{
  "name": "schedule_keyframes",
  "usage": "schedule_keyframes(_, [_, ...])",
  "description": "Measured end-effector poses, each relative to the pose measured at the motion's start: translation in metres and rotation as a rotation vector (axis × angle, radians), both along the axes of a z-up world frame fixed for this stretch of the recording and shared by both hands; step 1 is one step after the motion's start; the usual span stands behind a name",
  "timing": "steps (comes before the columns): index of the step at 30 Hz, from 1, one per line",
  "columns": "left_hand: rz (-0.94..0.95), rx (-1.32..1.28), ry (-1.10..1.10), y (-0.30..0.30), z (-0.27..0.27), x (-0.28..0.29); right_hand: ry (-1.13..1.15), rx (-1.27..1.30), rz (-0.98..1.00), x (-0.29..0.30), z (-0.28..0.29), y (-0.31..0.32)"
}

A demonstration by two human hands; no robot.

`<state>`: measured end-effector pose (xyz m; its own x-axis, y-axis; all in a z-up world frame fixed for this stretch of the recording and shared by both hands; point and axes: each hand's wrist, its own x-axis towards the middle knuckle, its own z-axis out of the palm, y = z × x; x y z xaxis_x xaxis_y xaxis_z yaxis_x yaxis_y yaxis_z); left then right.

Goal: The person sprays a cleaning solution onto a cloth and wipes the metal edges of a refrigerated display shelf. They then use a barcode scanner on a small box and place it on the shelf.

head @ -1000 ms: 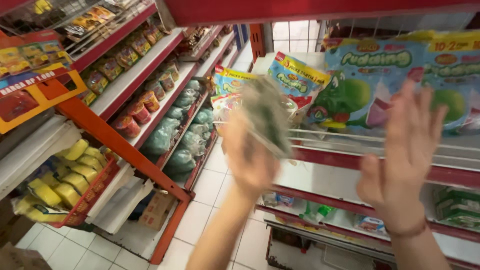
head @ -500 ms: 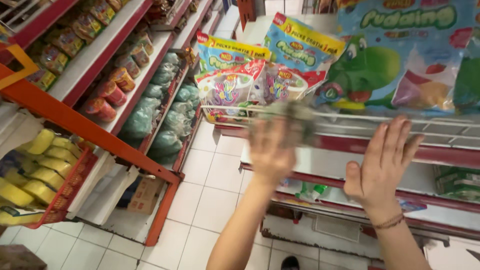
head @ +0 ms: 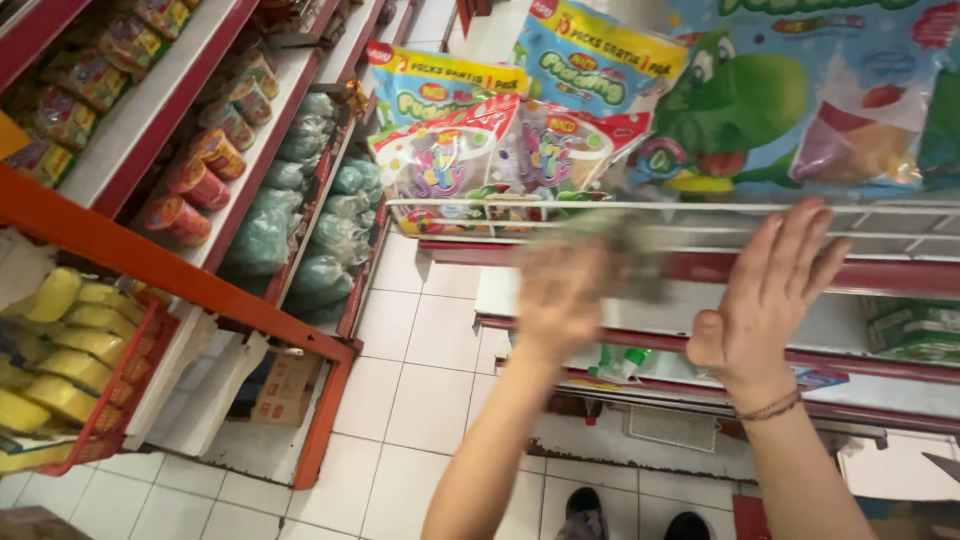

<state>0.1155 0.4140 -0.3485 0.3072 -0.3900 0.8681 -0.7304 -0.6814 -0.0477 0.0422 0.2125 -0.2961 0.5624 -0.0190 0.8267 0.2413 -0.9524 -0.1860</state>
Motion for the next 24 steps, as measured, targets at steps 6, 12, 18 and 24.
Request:
schedule_keyframes(6, [0.080,-0.306,0.008,0.059,0.022,0.018,0.008,0.062,0.048,-0.006,0.007,0.000])
schedule_keyframes(12, [-0.248,0.150,-0.075,-0.033,0.059,-0.030,-0.012,0.149,0.066,-0.040,0.016,-0.019])
schedule_keyframes(18, [-0.362,0.322,-0.139,-0.159,0.093,-0.065,-0.013,0.254,-0.132,-0.088,0.028,-0.094])
schedule_keyframes(24, [-0.498,0.327,-0.151,-0.295,0.108,-0.105,-0.043,0.304,-0.375,-0.153,0.043,-0.194])
